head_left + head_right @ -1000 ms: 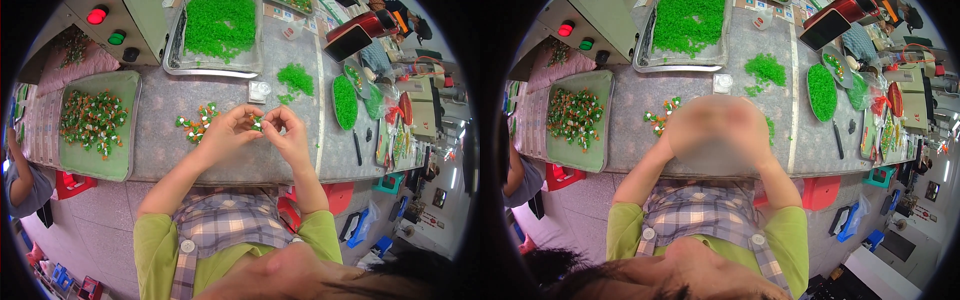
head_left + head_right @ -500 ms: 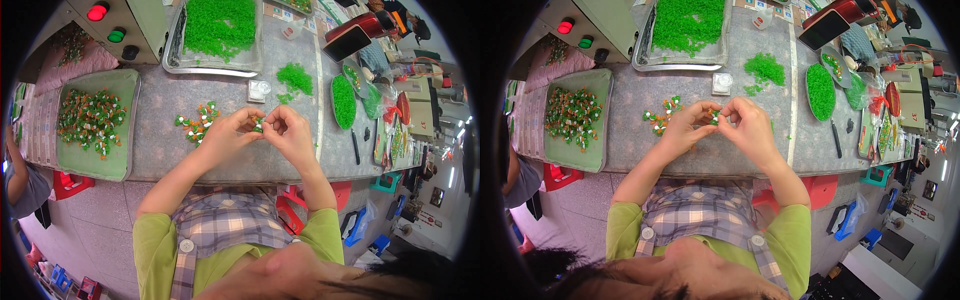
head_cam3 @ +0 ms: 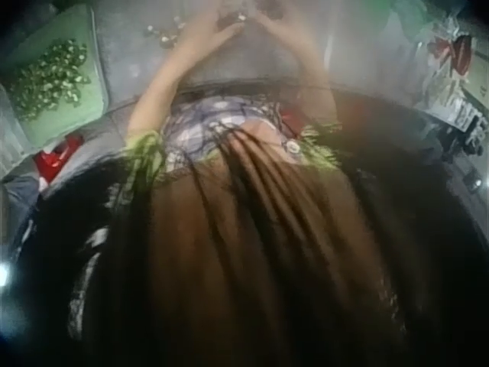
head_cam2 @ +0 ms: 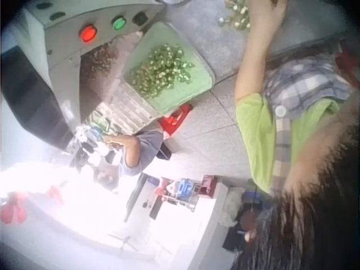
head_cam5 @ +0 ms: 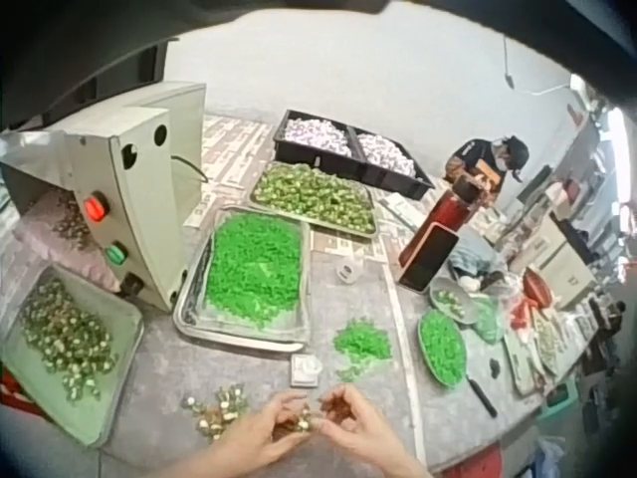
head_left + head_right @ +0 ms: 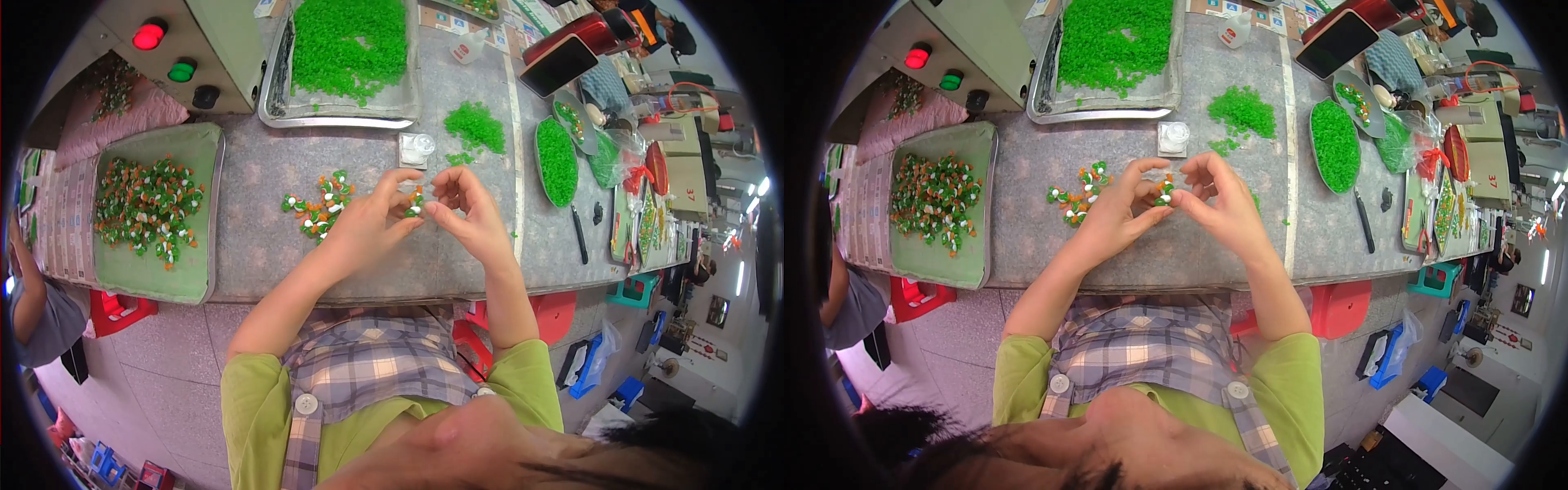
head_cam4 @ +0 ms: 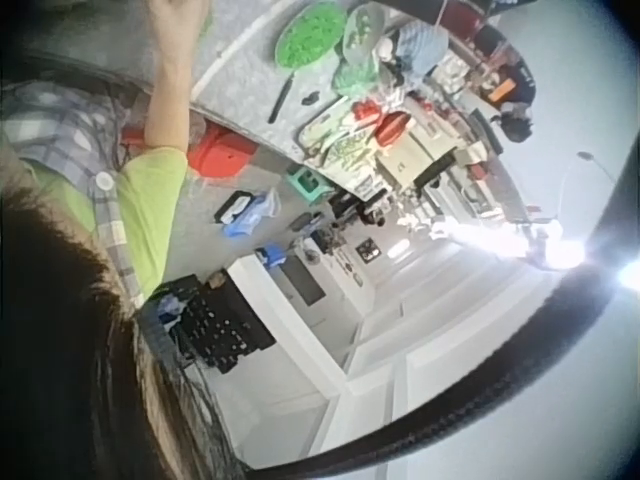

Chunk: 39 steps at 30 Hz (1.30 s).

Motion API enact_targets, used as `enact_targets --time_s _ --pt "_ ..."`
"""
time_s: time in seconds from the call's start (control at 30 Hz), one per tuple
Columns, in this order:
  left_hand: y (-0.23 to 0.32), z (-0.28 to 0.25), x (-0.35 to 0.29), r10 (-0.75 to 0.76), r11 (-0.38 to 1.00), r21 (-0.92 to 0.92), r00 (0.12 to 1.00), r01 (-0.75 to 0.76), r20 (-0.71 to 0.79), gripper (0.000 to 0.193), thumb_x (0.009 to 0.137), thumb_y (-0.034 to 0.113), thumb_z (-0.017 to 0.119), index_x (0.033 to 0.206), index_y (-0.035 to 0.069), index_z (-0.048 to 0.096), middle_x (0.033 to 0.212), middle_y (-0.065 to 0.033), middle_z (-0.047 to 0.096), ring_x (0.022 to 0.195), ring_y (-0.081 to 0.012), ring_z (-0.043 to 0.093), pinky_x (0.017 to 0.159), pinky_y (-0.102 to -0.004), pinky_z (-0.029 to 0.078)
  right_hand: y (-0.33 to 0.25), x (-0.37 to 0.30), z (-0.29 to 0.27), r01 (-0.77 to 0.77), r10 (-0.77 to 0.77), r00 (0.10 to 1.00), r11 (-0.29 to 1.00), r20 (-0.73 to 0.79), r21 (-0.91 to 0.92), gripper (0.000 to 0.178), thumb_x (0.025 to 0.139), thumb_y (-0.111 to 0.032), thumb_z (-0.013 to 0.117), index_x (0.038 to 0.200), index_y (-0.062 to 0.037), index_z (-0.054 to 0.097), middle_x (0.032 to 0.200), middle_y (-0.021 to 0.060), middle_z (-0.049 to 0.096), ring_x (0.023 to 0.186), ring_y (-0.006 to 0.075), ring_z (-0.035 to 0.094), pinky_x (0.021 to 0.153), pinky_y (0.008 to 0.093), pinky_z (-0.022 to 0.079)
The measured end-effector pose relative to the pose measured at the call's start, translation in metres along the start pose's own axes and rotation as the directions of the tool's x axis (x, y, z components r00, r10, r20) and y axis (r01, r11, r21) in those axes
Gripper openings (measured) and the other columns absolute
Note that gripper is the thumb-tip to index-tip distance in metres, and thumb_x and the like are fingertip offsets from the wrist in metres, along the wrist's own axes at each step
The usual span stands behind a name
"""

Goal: The person assembles small plastic Christmas tree-shaped figurines by attaching star-shaped components to them by hand.

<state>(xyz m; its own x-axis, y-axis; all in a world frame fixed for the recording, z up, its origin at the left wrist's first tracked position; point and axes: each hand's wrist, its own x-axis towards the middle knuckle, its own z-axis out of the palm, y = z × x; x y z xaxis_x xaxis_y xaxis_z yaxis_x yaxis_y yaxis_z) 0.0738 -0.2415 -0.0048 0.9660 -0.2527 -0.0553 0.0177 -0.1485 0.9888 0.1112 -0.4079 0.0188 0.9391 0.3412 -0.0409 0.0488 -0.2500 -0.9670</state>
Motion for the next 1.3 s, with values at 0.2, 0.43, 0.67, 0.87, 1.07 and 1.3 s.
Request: enact_targets --time_s 0.2,0.43,0.67,0.87,1.07,1.3 --pt "-0.002 0.004 0.0 0.027 0.987 0.154 0.998 -0.034 0.049 0.065 0.078 0.005 0.059 0.132 0.01 0.023 0.086 -0.0103 0.059 0.076 -0.0169 0.059 0.067 -0.0278 0.047 -0.003 -0.012 0.008 0.257 -0.228 0.966 0.852 0.12 -0.456 0.012 0.072 -0.006 0.062 0.084 -0.0042 0.059 0.089 0.007 0.055 0.077 0.0182 0.057 0.066 0.0272 0.045" --pt "0.0 -0.01 0.007 -0.241 0.727 -0.589 0.935 0.352 0.261 0.039 0.087 0.02 0.05 0.122 0.006 0.041 0.081 -0.0045 0.057 0.066 -0.0101 0.054 0.059 -0.0239 0.046 -0.003 -0.014 0.002 0.402 -0.405 0.913 0.865 0.056 -0.3 0.012 0.074 -0.004 0.061 0.086 -0.0044 0.06 0.089 0.007 0.057 0.077 0.019 0.058 0.071 0.0278 0.046" --pt "-0.007 -0.006 0.009 -0.172 0.787 -0.595 0.984 0.16 0.037 0.021 0.086 0.016 0.052 0.104 0.006 0.054 0.082 -0.0017 0.057 0.067 -0.0071 0.053 0.06 -0.0215 0.045 0.027 0.042 -0.06 -0.007 -0.142 0.942 0.898 -0.304 -0.441 0.006 0.074 -0.009 0.061 0.079 -0.0057 0.063 0.077 0.0062 0.057 0.074 0.0165 0.056 0.065 0.0279 0.044" --pt "-0.007 -0.007 0.007 -0.144 0.798 -0.592 0.99 0.11 -0.01 0.018 0.084 0.015 0.053 0.099 0.006 0.056 0.082 -0.001 0.058 0.067 -0.0069 0.053 0.062 -0.0226 0.045 0.045 0.059 -0.055 0.16 -0.412 0.907 0.521 -0.083 -0.838 0.008 0.068 -0.013 0.065 0.072 -0.0069 0.063 0.073 0.0072 0.054 0.074 0.023 0.053 0.065 0.0333 0.043" --pt "-0.005 -0.007 0.005 -0.104 0.831 -0.548 0.995 0.092 0.01 0.017 0.084 0.014 0.054 0.098 0.006 0.057 0.083 0.0003 0.057 0.071 -0.0065 0.052 0.062 -0.0222 0.044 0.041 0.065 -0.052 0.001 -0.238 0.959 0.551 -0.156 -0.834 0.008 0.067 -0.013 0.066 0.068 -0.0064 0.063 0.072 0.0077 0.054 0.075 0.0244 0.053 0.066 0.0351 0.043" --pt "-0.006 -0.003 0.006 0.041 0.97 -0.232 0.99 -0.071 -0.132 0.013 0.08 0.011 0.056 0.092 0.006 0.06 0.085 -0.0003 0.058 0.075 -0.0084 0.053 0.066 -0.0209 0.042 0.016 0.054 -0.044 -0.047 0.04 0.999 0.956 -0.03 -0.289 0.01 0.073 -0.012 0.064 0.076 -0.0043 0.059 0.072 0.0015 0.054 0.069 0.0126 0.051 0.063 0.0253 0.041"
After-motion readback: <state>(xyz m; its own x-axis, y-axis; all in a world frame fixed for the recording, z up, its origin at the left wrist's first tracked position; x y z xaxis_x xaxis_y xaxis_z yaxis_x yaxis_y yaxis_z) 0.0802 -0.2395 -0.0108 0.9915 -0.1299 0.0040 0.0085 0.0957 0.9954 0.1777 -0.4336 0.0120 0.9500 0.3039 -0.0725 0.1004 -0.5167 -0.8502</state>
